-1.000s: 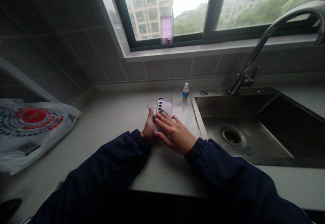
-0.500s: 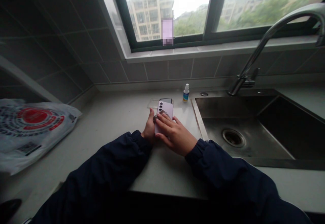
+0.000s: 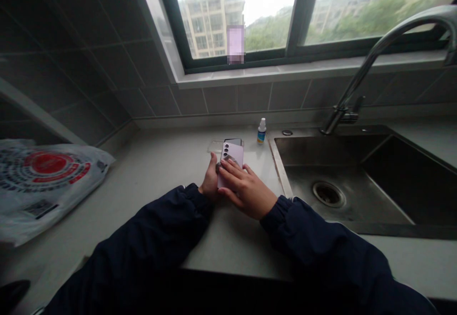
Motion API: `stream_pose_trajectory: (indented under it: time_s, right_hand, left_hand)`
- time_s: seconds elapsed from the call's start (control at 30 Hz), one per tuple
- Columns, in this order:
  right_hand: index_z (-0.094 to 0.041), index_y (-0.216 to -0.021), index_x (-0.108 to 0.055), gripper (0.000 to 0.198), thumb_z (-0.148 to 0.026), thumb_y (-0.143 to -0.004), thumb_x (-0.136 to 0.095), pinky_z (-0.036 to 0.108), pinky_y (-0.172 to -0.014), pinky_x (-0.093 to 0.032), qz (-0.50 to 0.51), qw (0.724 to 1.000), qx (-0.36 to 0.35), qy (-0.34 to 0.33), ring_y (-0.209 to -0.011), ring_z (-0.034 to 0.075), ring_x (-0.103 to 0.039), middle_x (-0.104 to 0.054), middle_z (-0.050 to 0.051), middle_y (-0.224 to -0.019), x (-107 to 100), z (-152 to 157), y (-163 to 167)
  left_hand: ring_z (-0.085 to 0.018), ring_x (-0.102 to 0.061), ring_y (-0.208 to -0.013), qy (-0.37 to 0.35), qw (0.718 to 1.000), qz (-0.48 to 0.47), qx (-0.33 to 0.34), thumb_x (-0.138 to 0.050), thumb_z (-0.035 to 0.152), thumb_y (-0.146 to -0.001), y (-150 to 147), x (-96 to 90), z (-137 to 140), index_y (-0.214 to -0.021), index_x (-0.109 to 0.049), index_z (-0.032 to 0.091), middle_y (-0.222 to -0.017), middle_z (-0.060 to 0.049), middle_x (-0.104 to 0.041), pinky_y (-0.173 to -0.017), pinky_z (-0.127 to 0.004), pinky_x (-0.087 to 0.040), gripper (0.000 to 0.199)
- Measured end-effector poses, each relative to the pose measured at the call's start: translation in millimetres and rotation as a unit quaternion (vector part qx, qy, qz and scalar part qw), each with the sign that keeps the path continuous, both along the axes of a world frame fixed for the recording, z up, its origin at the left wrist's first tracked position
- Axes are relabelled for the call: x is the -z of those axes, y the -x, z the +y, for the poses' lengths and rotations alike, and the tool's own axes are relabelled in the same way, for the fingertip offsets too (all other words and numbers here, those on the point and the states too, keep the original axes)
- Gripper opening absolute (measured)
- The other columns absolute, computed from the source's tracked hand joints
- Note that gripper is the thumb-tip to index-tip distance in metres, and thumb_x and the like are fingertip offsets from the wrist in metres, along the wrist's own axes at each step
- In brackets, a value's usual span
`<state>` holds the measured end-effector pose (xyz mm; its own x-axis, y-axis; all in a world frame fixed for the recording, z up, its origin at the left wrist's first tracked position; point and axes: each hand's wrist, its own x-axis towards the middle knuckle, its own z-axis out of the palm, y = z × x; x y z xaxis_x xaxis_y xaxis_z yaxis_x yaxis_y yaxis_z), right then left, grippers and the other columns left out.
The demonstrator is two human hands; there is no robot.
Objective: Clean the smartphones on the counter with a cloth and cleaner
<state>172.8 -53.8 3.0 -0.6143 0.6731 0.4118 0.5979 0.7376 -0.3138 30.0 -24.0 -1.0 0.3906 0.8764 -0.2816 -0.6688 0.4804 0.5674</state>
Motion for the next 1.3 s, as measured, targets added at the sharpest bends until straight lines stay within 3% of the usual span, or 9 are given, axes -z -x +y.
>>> stream_pose_trajectory:
  time_s: [0.6, 0.9, 1.07, 1.17, 1.3]
  right_hand:
    - [-0.025, -0.158, -0.037, 0.059, -0.033, -0.102, -0.053, 0.067, -0.115, -0.037, -0.003, 1.000, 0.001, 0.008, -0.152, 0.033, -0.032, -0.038, 0.014, -0.162, -3.5, -1.0, -0.1]
    - [-0.023, -0.157, -0.038, 0.058, -0.033, -0.102, -0.051, 0.067, -0.115, -0.037, -0.005, 1.000, 0.002, 0.002, -0.153, 0.033, -0.031, -0.037, 0.014, -0.163, -2.2, -1.2, 0.6]
    - [-0.024, -0.158, -0.035, 0.058, -0.035, -0.103, -0.050, 0.066, -0.116, -0.036, -0.008, 1.000, 0.010, 0.006, -0.153, 0.032, -0.029, -0.034, 0.013, -0.164, -1.8, 1.9, -1.1]
    - [-0.025, -0.161, -0.030, 0.060, -0.036, -0.104, -0.047, 0.067, -0.116, -0.033, 0.006, 0.999, 0.047, 0.001, -0.154, 0.032, -0.027, -0.031, 0.014, -0.165, -2.4, 7.4, -5.6]
    - [-0.023, -0.162, -0.024, 0.064, -0.042, -0.104, -0.043, 0.065, -0.119, -0.030, 0.056, 0.993, 0.107, -0.014, -0.156, 0.031, -0.022, -0.025, 0.014, -0.168, -0.7, 16.4, -13.1]
  left_hand:
    - [-0.030, -0.069, -0.108, -0.001, 1.000, -0.013, 0.004, -0.030, 0.078, -0.093, 0.1, 1.1, -0.2, -0.107, -0.069, 0.010, -0.099, -0.017, -0.073, -0.111, -0.046, -0.045, 0.079]
    - [-0.028, -0.069, -0.111, 0.001, 1.000, -0.018, 0.001, -0.028, 0.078, -0.093, -0.5, 1.4, -1.3, -0.105, -0.069, 0.010, -0.100, -0.017, -0.072, -0.113, -0.042, -0.043, 0.080]
    - [-0.030, -0.068, -0.113, -0.006, 1.000, -0.012, 0.013, -0.026, 0.078, -0.094, 0.0, 0.6, -0.3, -0.118, -0.068, 0.009, -0.110, -0.019, -0.072, -0.110, -0.043, -0.045, 0.085]
    - [-0.029, -0.073, -0.100, -0.026, 0.998, -0.003, 0.058, -0.018, 0.071, -0.098, 1.3, 1.4, -0.4, -0.139, -0.060, 0.012, -0.117, -0.018, -0.072, -0.103, -0.043, -0.050, 0.083]
    - [-0.026, -0.072, -0.060, -0.068, 0.982, 0.073, 0.163, -0.014, 0.073, -0.096, 3.5, 5.9, -3.0, -0.153, -0.047, 0.018, -0.102, -0.017, -0.076, -0.073, -0.043, -0.057, 0.086]
